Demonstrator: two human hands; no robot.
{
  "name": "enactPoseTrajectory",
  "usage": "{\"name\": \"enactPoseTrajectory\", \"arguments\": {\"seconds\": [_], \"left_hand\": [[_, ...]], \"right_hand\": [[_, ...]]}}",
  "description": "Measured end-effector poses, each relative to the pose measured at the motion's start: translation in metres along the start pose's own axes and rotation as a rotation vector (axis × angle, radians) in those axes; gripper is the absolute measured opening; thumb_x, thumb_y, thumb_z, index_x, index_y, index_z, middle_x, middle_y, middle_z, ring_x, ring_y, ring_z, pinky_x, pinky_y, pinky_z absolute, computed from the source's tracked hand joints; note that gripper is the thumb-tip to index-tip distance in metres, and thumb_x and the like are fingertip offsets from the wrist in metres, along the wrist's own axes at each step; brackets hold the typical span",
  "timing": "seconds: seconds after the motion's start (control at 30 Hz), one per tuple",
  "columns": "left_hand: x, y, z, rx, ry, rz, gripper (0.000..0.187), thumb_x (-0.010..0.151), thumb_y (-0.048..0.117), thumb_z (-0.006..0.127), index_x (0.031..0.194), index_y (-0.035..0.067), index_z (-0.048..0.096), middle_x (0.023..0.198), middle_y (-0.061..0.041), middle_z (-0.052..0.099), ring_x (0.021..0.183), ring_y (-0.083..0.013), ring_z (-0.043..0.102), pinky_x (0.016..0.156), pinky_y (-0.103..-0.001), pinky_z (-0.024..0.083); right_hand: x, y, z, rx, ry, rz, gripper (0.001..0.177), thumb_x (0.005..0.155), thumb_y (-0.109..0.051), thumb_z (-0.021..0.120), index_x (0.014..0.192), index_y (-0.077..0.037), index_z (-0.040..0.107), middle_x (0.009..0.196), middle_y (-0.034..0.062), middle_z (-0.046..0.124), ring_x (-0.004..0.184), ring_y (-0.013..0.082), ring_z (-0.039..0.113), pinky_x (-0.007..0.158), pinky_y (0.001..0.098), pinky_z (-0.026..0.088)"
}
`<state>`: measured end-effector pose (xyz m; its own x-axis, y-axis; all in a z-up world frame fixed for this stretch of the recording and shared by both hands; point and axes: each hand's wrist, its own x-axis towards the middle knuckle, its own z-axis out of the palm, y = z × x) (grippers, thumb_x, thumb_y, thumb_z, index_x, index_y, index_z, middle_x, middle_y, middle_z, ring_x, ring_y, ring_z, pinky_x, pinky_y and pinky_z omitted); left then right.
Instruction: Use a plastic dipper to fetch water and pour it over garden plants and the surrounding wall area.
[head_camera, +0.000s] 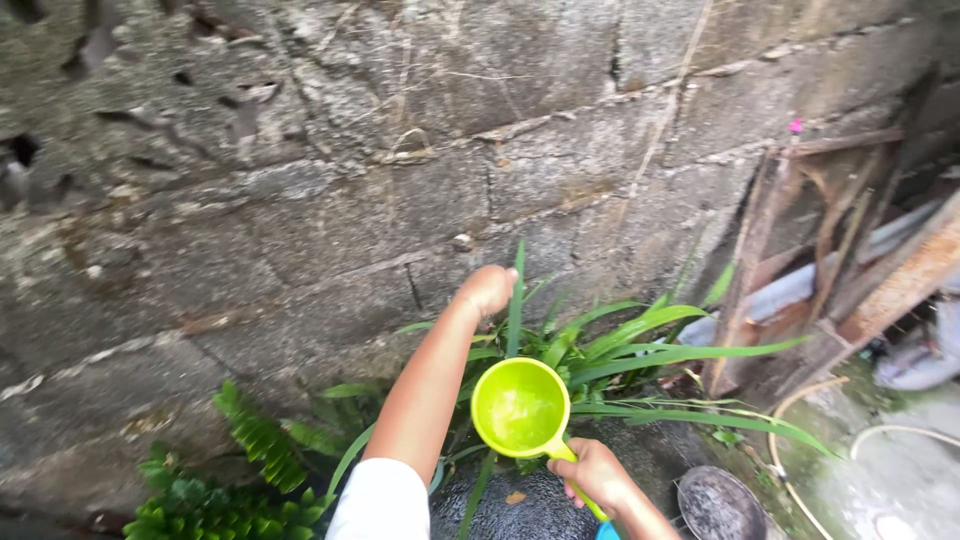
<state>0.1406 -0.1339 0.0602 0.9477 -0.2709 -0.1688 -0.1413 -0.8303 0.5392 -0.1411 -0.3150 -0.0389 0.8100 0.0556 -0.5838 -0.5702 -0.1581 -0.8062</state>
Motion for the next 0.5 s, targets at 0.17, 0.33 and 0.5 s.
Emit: {"name": "enactPoseTrajectory", "arguments": {"seconds": [0.17, 0.33, 0.5], "left_hand": [[0.027, 0.032, -0.015, 0.035, 0.119, -0.065, 0.042, 0.105, 0.037, 0.04, 0.118, 0.006, 0.065, 0.127, -0.024, 0.068, 0.117, -0.0447, 0.063, 0.095, -0.052, 0.048], [0.035, 0.035, -0.007, 0.115, 0.187, 0.04, 0.02, 0.101, 0.023, 0.043, 0.104, 0.017, 0.062, 0.109, -0.016, 0.073, 0.101, -0.0408, 0.068, 0.084, -0.053, 0.049], [0.028, 0.028, -0.011, 0.145, 0.155, 0.102, 0.02, 0.098, 0.008, 0.044, 0.099, 0.016, 0.062, 0.102, -0.014, 0.069, 0.092, -0.0372, 0.066, 0.08, -0.052, 0.049]], "right_hand": [[0.001, 0.017, -0.029, 0.017, 0.096, -0.025, 0.011, 0.092, -0.005, 0.074, 0.087, -0.002, 0.065, 0.052, 0.0119, 0.061, 0.034, 0.0178, 0.048, 0.034, 0.0283, 0.04], [-0.015, 0.012, -0.048, 0.039, 0.148, -0.005, 0.005, 0.092, -0.004, 0.074, 0.091, -0.001, 0.07, 0.052, 0.0116, 0.062, 0.035, 0.0177, 0.049, 0.036, 0.0291, 0.039], [-0.03, 0.001, -0.057, -0.023, 0.185, 0.039, 0.007, 0.094, -0.008, 0.074, 0.098, -0.003, 0.075, 0.054, 0.0067, 0.064, 0.038, 0.014, 0.048, 0.041, 0.0265, 0.04]]}}
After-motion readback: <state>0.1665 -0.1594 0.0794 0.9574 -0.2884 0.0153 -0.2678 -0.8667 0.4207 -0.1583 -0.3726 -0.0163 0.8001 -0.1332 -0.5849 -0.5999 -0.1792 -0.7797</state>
